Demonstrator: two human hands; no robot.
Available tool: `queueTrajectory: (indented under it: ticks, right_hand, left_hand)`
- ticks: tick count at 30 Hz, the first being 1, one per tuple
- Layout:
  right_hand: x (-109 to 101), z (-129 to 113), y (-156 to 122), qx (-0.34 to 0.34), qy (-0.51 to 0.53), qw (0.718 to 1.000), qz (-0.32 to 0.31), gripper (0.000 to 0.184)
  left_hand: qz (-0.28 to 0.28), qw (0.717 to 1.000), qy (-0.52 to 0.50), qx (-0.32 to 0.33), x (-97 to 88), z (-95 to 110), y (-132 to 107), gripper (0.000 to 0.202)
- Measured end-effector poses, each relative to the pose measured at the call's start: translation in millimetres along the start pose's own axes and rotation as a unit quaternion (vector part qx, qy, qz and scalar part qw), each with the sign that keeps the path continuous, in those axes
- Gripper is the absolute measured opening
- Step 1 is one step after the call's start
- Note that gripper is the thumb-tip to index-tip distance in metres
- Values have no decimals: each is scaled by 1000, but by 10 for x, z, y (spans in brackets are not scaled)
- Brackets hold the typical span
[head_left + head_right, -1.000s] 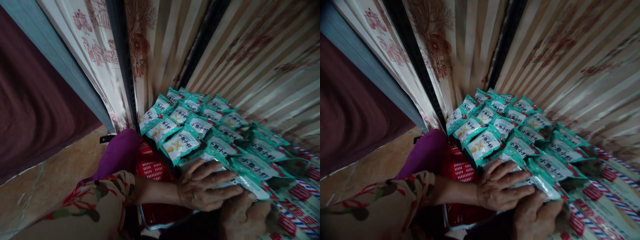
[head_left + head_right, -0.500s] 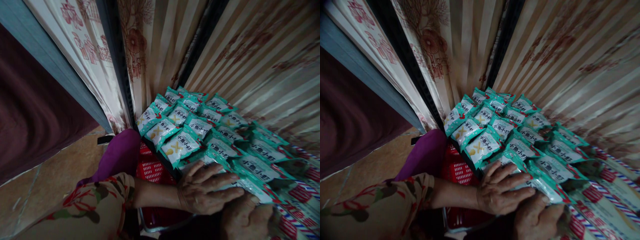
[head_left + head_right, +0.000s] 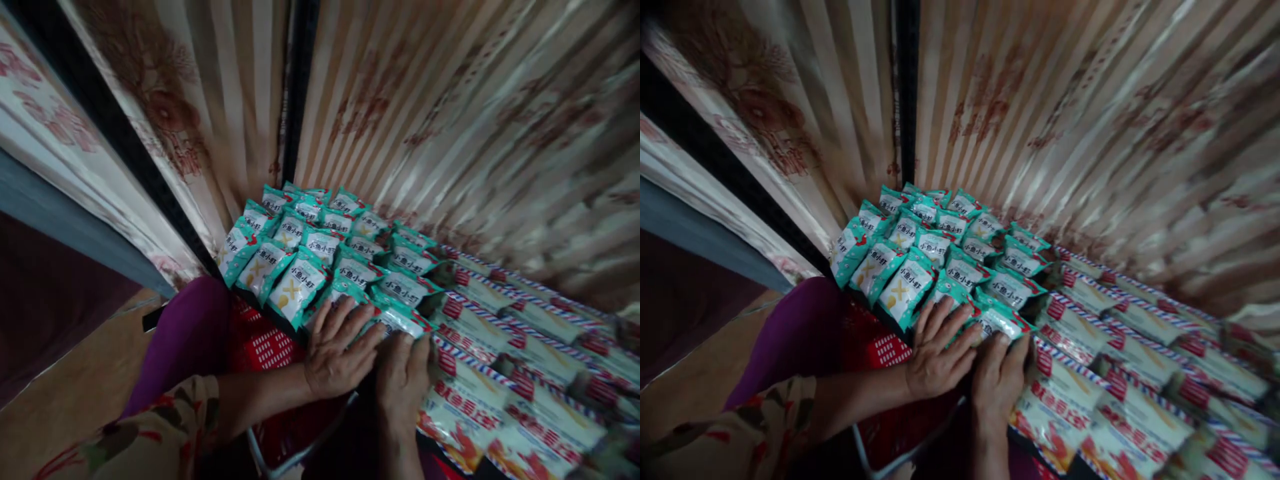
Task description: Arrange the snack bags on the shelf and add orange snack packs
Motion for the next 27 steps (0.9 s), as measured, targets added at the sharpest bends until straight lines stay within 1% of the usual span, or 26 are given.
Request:
queueTrajectory:
  ticks: [3, 5, 8, 11, 13, 18, 23, 27]
  right_hand:
    - [69, 51, -8, 31, 49, 997, -43, 65]
    - [93, 72, -10, 30, 72, 995, -55, 64]
    - [56, 122, -5, 26, 67, 997, -28, 67]
    - [6, 187, -10, 42, 63, 997, 5, 74]
    - [13, 192, -17, 42, 71, 997, -1, 73]
    - [95, 131, -29, 28, 108, 993, -48, 70]
    - [102, 103, -26, 26, 134, 989, -47, 71]
    - [65, 99, -35, 32, 130, 991, -31, 70]
  left_hand:
    - [4, 1000, -9, -1, 31, 11, 11, 41]
    - [13, 1000, -20, -2, 42, 14, 2, 42]
    - [32, 999, -26, 1, 48, 23, -41, 43]
    - [62, 998, -20, -2, 35, 30, -105, 42]
    - [71, 997, -19, -6, 32, 32, -136, 41]
    - [37, 999, -22, -10, 66, 29, -143, 43]
    - [27, 999, -22, -9, 73, 46, -139, 47]
    - [44, 999, -20, -4, 25, 84, -129, 48]
Point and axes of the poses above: each hand's wrist, its own y-axis towards the middle knuckle, its own x-axis out of the palm, z = x × y, the point moved 6 cm from there along y, towards the middle knuckle, and after that the axes turned 6 degrees about x, right-handed, at the moved point
